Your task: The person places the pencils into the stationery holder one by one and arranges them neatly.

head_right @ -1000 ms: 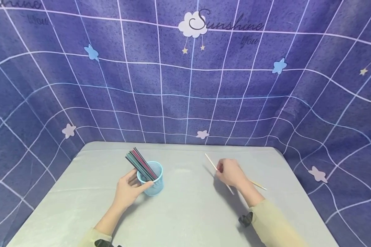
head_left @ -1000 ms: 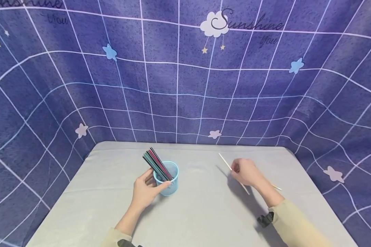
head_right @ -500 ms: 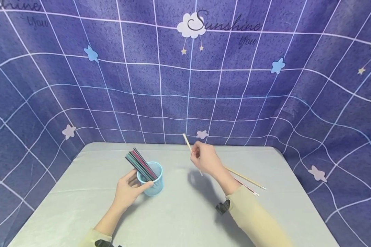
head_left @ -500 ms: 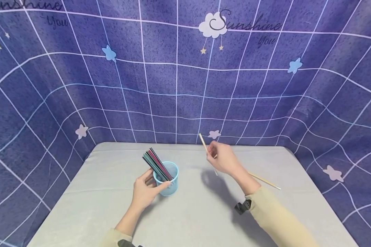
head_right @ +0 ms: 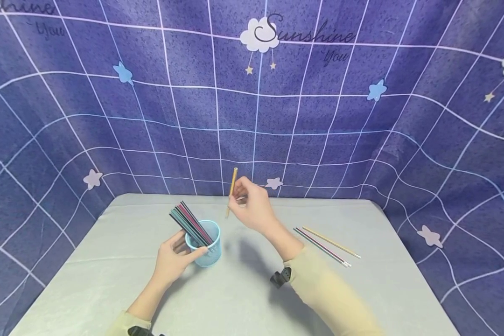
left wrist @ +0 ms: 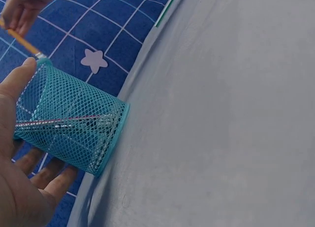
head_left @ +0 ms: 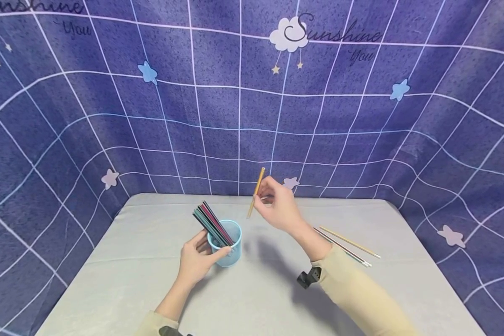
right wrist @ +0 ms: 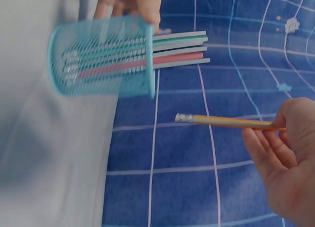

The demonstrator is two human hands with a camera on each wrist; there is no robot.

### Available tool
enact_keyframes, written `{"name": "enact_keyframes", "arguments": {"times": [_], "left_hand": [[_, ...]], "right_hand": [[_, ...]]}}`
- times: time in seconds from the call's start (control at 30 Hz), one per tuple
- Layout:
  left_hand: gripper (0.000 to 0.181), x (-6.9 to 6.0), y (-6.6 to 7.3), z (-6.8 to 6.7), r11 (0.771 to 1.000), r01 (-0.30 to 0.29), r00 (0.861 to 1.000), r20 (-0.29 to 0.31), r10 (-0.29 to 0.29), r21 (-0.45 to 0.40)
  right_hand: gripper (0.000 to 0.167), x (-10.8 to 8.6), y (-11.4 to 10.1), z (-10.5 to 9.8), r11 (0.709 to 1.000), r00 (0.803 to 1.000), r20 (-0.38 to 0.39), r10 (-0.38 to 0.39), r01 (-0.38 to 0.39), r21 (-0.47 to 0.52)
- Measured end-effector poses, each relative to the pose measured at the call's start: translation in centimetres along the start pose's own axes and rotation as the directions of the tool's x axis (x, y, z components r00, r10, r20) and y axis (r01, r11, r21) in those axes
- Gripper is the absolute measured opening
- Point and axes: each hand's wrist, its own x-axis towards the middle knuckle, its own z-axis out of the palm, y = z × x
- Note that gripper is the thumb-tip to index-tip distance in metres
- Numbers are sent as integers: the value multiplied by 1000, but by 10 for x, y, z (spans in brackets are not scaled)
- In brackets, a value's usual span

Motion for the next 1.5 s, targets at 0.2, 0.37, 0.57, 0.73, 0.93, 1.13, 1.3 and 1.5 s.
{"name": "enact_keyframes", "arguments": {"times": [0.2, 0.37, 0.57, 0.73, 0.93, 1.13, 1.3, 1.5], "left_hand": [[73, 0, 2, 1, 1000, -10, 1000, 5, 9, 22], [72, 0, 3, 1, 1000, 2, 1000, 4, -2, 15], [73, 1, 3, 0, 1000, 1, 1000, 5, -2, 15], [73, 1, 4, 0, 1000, -1, 1000, 11, 1, 12], [74, 1, 4, 0, 1000, -2, 1000, 10, 2, 26], [76, 1, 5, -1, 999, 3, 1000, 13, -4, 39], [77, 1, 5, -2, 999, 5, 1000, 19, -6, 48], [78, 0, 4, -3, 999, 7, 1000, 26, -8, 48]], "right_hand": [[12, 2, -9, 19, 996, 993, 117, -25, 16, 83], [10, 1, -9, 34, 998, 973, 232, -17, 2, 61], [9, -1, -4, 52, 997, 937, 345, -49, 68, -42], [10, -2, -1, 63, 983, 904, 425, -48, 117, -138], [12, -2, -1, 72, 965, 877, 480, -17, 140, -223], [11, 0, -1, 77, 953, 860, 510, 14, 143, -266], [11, 1, -2, 82, 942, 853, 520, 49, 133, -307], [11, 2, -3, 90, 929, 861, 504, 73, 124, -348]]}}
